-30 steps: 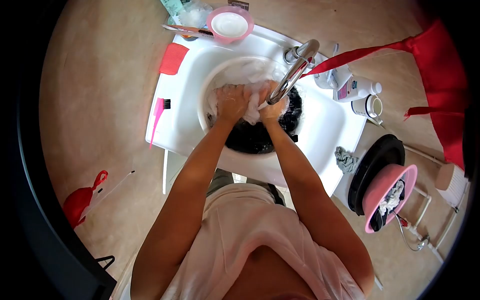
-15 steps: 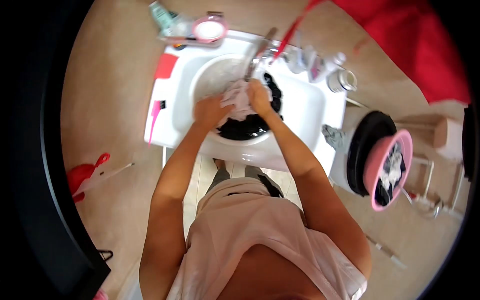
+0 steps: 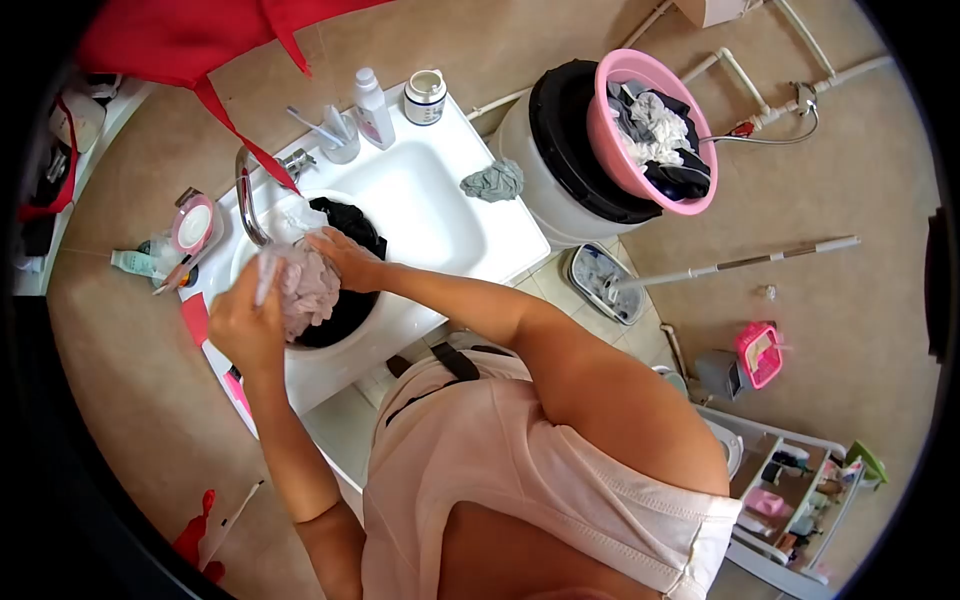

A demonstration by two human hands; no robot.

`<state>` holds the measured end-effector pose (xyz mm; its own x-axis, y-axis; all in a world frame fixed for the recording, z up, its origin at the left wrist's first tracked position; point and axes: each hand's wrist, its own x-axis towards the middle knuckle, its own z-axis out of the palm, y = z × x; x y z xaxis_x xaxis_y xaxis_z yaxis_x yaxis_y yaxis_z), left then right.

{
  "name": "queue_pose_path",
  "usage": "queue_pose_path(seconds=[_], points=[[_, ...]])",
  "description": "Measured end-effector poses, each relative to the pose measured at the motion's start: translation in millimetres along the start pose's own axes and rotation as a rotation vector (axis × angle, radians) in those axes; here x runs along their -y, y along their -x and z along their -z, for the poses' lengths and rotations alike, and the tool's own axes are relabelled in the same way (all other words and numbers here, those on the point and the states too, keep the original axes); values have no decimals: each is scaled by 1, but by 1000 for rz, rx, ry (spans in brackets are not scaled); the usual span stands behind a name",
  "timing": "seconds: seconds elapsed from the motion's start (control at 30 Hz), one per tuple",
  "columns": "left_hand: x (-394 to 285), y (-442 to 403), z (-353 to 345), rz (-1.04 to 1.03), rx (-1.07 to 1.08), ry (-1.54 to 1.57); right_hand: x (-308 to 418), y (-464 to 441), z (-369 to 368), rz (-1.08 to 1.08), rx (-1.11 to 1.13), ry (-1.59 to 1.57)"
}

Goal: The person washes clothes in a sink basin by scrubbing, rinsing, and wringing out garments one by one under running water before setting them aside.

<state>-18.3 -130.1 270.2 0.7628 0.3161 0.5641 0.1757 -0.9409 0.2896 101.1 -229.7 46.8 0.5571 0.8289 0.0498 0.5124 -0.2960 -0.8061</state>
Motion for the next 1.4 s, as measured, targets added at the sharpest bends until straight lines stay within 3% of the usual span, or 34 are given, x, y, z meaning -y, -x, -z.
queue_pose_path(seconds=[0.1, 0.17, 0.27, 0.3, 0.37, 0.4, 0.43, 0.5, 0.57, 0.63, 0.67, 0.73, 0.8, 0.83, 0.87, 0.93, 1.0, 1.1, 1.17, 1.23, 1.33, 1.4], points=[[0, -37, 20, -74, -205, 22, 20, 6, 28, -83, 282, 80], [-27, -64, 52, 66, -228, 74, 4, 6, 14, 33, 252, 38], [-42, -97, 88, -40, -397, 100, 18, -5, 15, 245, 115, -140], [-42, -107, 97, -117, -446, 118, 40, -7, 25, 194, 92, -257], [-52, -116, 108, -43, -498, 199, 55, -26, 22, 293, 10, -265], [-54, -123, 104, -81, -511, 398, 53, -37, 14, 279, 33, -426], [-56, -125, 107, -125, -487, 310, 55, -43, 17, 236, 83, -540], [-88, -111, 119, 232, -248, 27, 58, -45, 32, 15, 249, -865], [-15, -106, 67, -15, -393, 334, 63, -47, 54, -167, 308, -1001], [0, -79, 53, 150, -307, 345, 91, -21, 82, -178, 135, -680], [12, -64, 46, 215, -277, 261, 71, -15, 81, -133, 57, -753], [50, -30, 21, 379, -164, 358, 72, -2, 111, -268, 60, -909], [91, 11, -12, 703, 109, 402, 53, 1, 124, -365, -29, -1019], [129, 46, -55, 650, 19, 407, 51, 0, 129, -382, -71, -1059], [139, 67, -71, 808, 156, 447, 53, -1, 128, -383, -94, -1053], [128, 89, -84, 1034, 147, 708, 59, -4, 125, -376, -142, -1044], [120, 109, -100, 1338, 318, 834, 72, -5, 117, -348, -120, -1118], [89, 115, -110, 1518, 540, 1198, 103, 1, 115, -244, -10, -1166], [71, 103, -107, 1666, 505, 1428, 126, 5, 118, -188, 89, -1239], [64, 91, -101, 1597, 456, 1855, 122, 8, 116, -97, 183, -1273], [48, 64, -95, 1200, 118, 2352, 108, 11, 114, -41, 233, -1377], [49, 59, -112, 1197, -12, 2245, 115, 16, 125, -63, 188, -1501]])
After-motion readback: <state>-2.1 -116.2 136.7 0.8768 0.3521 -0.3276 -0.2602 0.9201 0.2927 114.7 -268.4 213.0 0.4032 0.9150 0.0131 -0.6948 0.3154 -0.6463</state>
